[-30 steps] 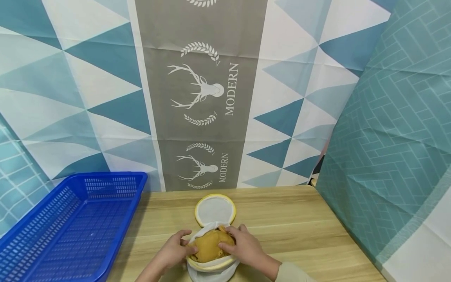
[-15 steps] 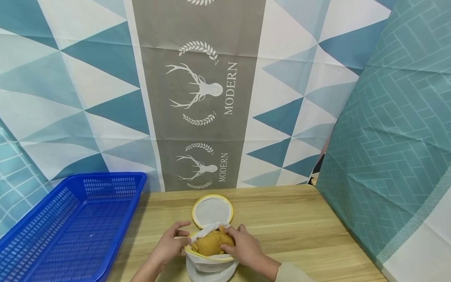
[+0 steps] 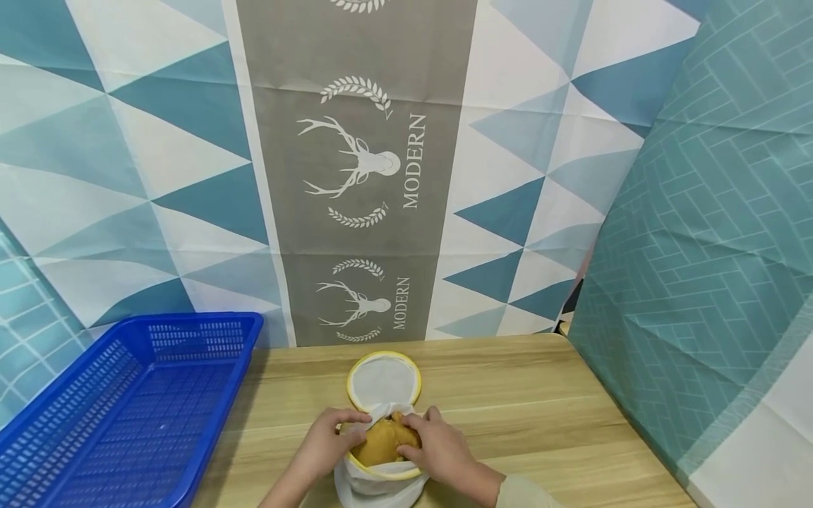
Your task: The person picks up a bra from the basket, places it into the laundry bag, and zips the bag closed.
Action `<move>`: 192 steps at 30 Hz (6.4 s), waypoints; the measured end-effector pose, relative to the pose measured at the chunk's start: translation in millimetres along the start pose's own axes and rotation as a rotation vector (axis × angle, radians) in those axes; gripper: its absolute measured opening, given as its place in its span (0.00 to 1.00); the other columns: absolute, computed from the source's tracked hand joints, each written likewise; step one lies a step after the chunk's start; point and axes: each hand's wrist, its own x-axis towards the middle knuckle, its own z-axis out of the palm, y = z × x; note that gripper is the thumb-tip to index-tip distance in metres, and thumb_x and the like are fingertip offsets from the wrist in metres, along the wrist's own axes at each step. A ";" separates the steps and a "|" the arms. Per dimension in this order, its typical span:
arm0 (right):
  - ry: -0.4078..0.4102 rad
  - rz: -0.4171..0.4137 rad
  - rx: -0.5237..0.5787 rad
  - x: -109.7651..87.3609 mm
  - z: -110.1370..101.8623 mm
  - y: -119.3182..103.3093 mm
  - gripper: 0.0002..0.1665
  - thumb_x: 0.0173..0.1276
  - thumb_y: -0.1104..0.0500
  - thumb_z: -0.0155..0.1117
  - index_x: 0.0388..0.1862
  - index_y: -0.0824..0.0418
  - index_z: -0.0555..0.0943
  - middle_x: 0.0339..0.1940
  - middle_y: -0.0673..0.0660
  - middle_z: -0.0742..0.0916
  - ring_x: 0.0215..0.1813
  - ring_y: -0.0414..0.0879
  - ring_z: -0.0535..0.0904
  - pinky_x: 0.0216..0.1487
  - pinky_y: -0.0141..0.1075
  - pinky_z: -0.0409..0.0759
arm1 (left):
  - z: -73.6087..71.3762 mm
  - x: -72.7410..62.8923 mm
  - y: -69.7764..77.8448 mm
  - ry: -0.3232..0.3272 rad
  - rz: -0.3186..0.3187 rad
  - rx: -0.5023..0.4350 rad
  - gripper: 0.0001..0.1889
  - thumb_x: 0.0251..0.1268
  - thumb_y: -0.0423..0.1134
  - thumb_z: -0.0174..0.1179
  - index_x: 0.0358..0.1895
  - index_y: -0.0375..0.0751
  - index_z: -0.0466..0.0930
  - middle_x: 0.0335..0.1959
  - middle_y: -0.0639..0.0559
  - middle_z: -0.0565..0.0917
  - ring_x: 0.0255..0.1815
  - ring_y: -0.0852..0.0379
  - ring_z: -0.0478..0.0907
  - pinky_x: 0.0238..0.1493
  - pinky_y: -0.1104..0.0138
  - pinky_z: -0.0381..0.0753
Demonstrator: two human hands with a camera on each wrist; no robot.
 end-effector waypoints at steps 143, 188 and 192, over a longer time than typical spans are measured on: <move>0.205 0.207 0.501 24.7 -31.8 48.4 0.12 0.69 0.56 0.56 0.40 0.65 0.78 0.30 0.57 0.81 0.24 0.42 0.73 0.23 0.31 0.74 | -20.1 53.3 -21.8 0.051 -0.240 -0.103 0.18 0.68 0.44 0.53 0.50 0.30 0.74 0.36 0.42 0.83 0.32 0.50 0.81 0.26 0.63 0.76; 0.061 0.353 0.516 66.6 1.9 79.8 0.17 0.66 0.59 0.59 0.20 0.68 0.80 0.12 0.50 0.76 0.12 0.38 0.69 0.15 0.29 0.72 | 3.9 90.0 -45.8 -0.040 -0.424 -0.407 0.20 0.69 0.35 0.48 0.57 0.23 0.65 0.35 0.45 0.72 0.29 0.58 0.74 0.33 0.68 0.80; 0.065 0.328 0.516 67.5 2.6 78.7 0.18 0.66 0.60 0.59 0.17 0.69 0.79 0.09 0.48 0.74 0.11 0.38 0.66 0.14 0.28 0.69 | 5.9 90.1 -44.9 -0.052 -0.422 -0.448 0.20 0.68 0.34 0.48 0.57 0.22 0.65 0.33 0.46 0.73 0.27 0.59 0.75 0.32 0.69 0.80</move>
